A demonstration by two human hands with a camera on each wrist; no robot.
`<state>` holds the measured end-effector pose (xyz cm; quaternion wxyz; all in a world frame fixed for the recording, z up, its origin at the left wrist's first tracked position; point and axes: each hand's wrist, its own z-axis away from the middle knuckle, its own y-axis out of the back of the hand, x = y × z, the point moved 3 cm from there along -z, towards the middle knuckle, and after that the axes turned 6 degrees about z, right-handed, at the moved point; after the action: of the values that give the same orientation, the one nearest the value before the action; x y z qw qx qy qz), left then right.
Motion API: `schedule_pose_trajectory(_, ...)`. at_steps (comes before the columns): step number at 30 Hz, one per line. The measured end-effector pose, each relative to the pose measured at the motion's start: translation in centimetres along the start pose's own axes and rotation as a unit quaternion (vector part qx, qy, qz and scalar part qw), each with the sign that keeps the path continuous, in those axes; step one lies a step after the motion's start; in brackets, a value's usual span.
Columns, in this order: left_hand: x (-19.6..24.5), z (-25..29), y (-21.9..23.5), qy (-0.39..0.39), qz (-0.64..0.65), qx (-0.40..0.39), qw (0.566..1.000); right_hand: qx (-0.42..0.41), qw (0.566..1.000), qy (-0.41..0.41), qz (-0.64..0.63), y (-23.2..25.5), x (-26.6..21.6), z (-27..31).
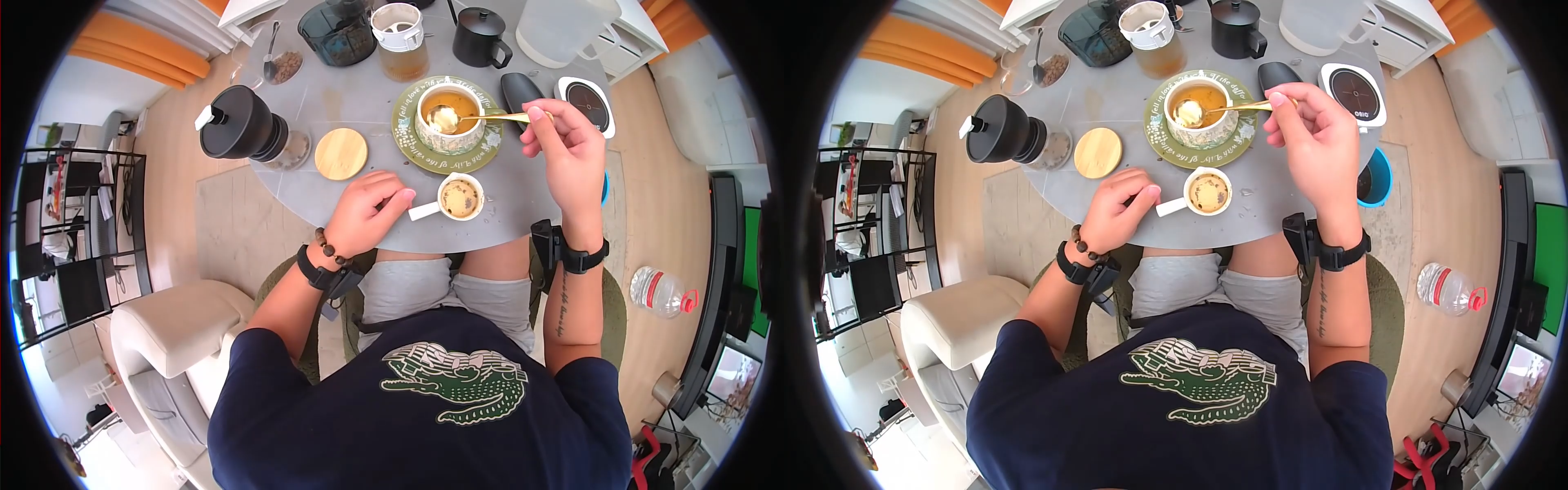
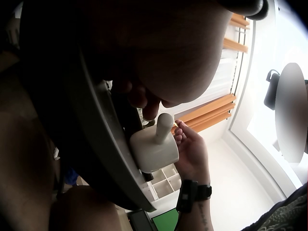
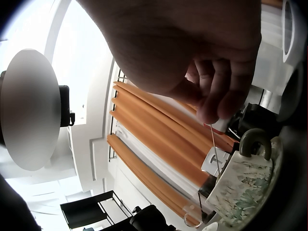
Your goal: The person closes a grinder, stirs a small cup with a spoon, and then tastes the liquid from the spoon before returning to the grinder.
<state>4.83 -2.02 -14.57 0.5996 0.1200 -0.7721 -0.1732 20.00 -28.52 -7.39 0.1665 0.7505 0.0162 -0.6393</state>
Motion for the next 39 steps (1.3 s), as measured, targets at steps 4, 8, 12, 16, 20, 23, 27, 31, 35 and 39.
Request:
schedule_pose_trajectory(4, 0.0, 0.1, -0.1, 0.002, 0.000, 0.002, 1.000, 0.018, 1.000, -0.023, 0.002, 0.4, 0.5, -0.3)
schedule_pose_trajectory(8, 0.0, 0.1, -0.1, 0.001, -0.003, 0.001, 1.000, 0.029, 0.998, -0.040, -0.024, 0.9, 1.1, -0.4)
schedule_pose_trajectory(12, 0.0, 0.1, -0.1, 0.003, -0.004, 0.004, 1.000, 0.030, 0.998, -0.042, -0.046, 1.2, 1.4, -0.6)
schedule_pose_trajectory(16, 0.0, 0.1, -0.1, 0.000, -0.009, 0.002, 1.000, 0.039, 0.997, -0.043, -0.057, 1.6, 1.5, -0.4)
schedule_pose_trajectory(20, -0.2, 0.1, -0.1, 0.000, -0.008, 0.006, 1.000, 0.038, 0.996, -0.031, -0.072, 2.5, 0.6, 0.4)
schedule_pose_trajectory(23, -0.2, 0.1, -0.2, 0.003, -0.009, 0.006, 1.000, 0.034, 0.997, -0.018, -0.068, 3.6, -0.4, 1.8)
schedule_pose_trajectory(27, -0.1, 0.1, -0.2, 0.011, -0.009, 0.007, 1.000, 0.031, 0.999, 0.000, -0.031, 4.6, -1.3, 4.7)
schedule_pose_trajectory(31, 0.0, 0.1, -0.3, 0.015, -0.010, 0.005, 1.000, 0.007, 0.999, 0.031, 0.003, 3.9, -1.8, 7.7)
schedule_pose_trajectory(35, 0.0, 0.2, -0.3, 0.009, -0.007, 0.009, 1.000, 0.001, 0.991, 0.101, 0.090, 3.4, -2.3, 9.2)
schedule_pose_trajectory(39, -0.1, 0.2, -0.3, 0.015, -0.011, 0.007, 1.000, 0.015, 0.975, 0.176, 0.133, 3.2, -2.8, 9.8)
